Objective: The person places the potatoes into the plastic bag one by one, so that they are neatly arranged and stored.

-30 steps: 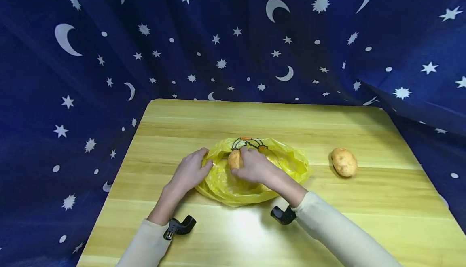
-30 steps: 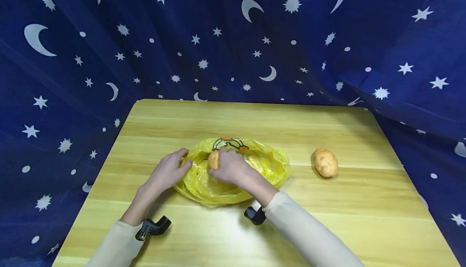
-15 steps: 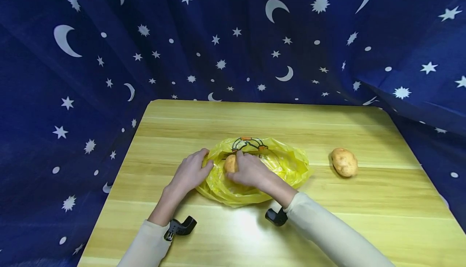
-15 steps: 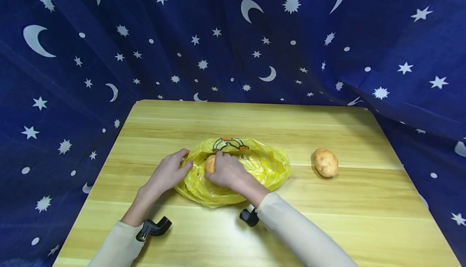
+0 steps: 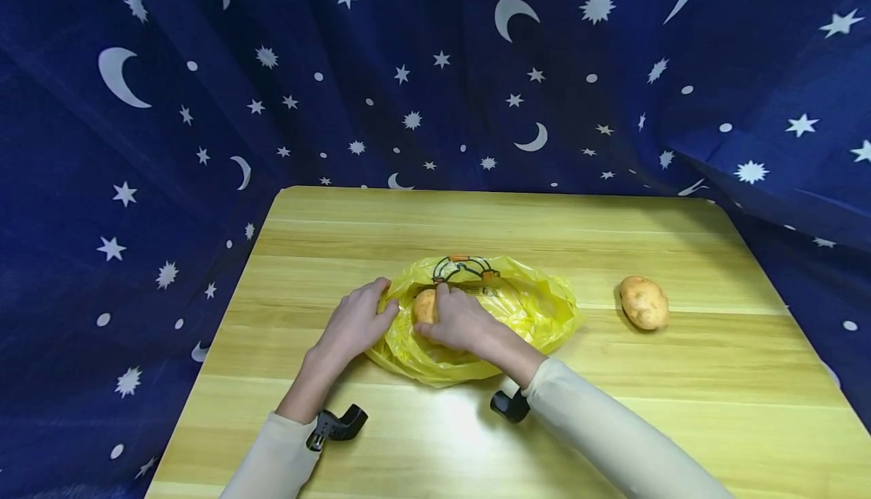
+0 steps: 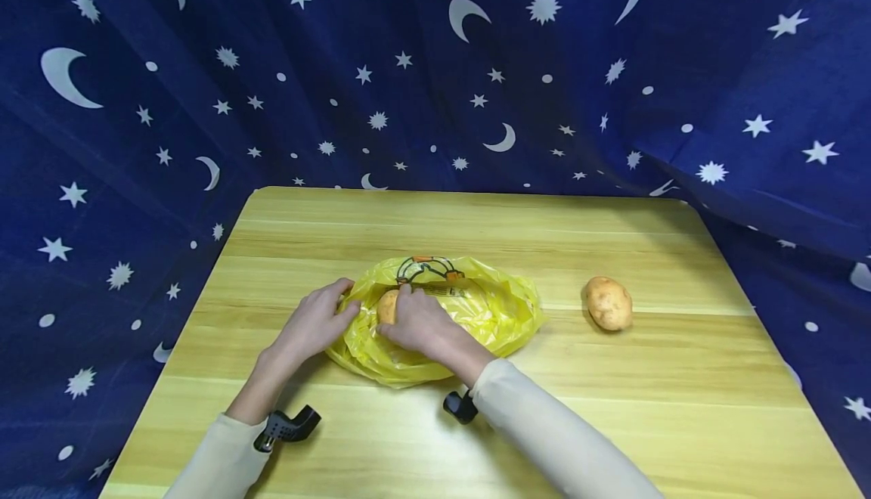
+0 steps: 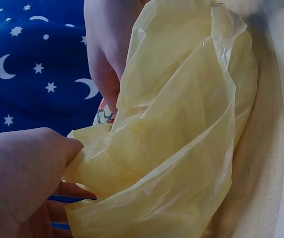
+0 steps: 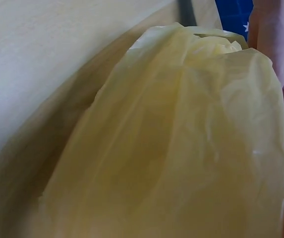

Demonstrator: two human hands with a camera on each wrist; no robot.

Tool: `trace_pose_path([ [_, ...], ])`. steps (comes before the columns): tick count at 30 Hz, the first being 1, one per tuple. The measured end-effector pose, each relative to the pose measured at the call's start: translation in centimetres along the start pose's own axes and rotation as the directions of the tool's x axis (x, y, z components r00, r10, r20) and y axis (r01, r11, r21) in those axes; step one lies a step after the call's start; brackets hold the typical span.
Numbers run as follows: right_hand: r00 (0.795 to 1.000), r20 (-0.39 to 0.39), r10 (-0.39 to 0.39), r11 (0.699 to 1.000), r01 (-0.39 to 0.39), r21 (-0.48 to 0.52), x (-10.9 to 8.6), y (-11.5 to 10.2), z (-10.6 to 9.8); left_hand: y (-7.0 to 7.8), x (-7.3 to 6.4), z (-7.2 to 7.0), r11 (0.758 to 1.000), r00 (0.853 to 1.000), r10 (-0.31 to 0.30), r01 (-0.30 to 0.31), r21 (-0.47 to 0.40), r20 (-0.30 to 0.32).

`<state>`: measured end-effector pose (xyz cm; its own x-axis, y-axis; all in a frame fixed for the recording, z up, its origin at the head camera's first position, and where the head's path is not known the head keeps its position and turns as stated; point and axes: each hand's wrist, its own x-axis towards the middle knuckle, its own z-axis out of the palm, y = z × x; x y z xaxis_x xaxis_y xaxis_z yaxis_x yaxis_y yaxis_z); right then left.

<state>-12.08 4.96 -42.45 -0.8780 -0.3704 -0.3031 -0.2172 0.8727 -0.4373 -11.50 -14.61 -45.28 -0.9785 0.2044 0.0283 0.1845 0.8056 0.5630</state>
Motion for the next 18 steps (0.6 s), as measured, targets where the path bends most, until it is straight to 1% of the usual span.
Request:
trace_pose_path([
  [4,1.000,0.005,0.010,1.000,-0.010,0.009,-0.3,0.1,0.0,0.0,0.0,0.1,1.000,1.000,-0.003,0.003,0.001,-0.002],
  [8,1.000,0.007,0.009,1.000,-0.009,-0.020,-0.7,0.0,-0.4,0.1,0.0,0.1,1.000,1.000,-0.001,0.001,0.003,0.002],
  [14,1.000,-0.020,-0.020,0.996,0.018,-0.090,-1.4,-0.4,-1.4,0.0,-0.1,0.1,1.000,1.000,-0.009,0.009,0.000,0.005],
  [18,1.000,-0.014,-0.019,0.995,0.017,-0.102,-1.9,-0.6,-2.1,-0.1,-0.1,-0.1,1.000,1.000,-0.007,0.007,0.014,0.006],
])
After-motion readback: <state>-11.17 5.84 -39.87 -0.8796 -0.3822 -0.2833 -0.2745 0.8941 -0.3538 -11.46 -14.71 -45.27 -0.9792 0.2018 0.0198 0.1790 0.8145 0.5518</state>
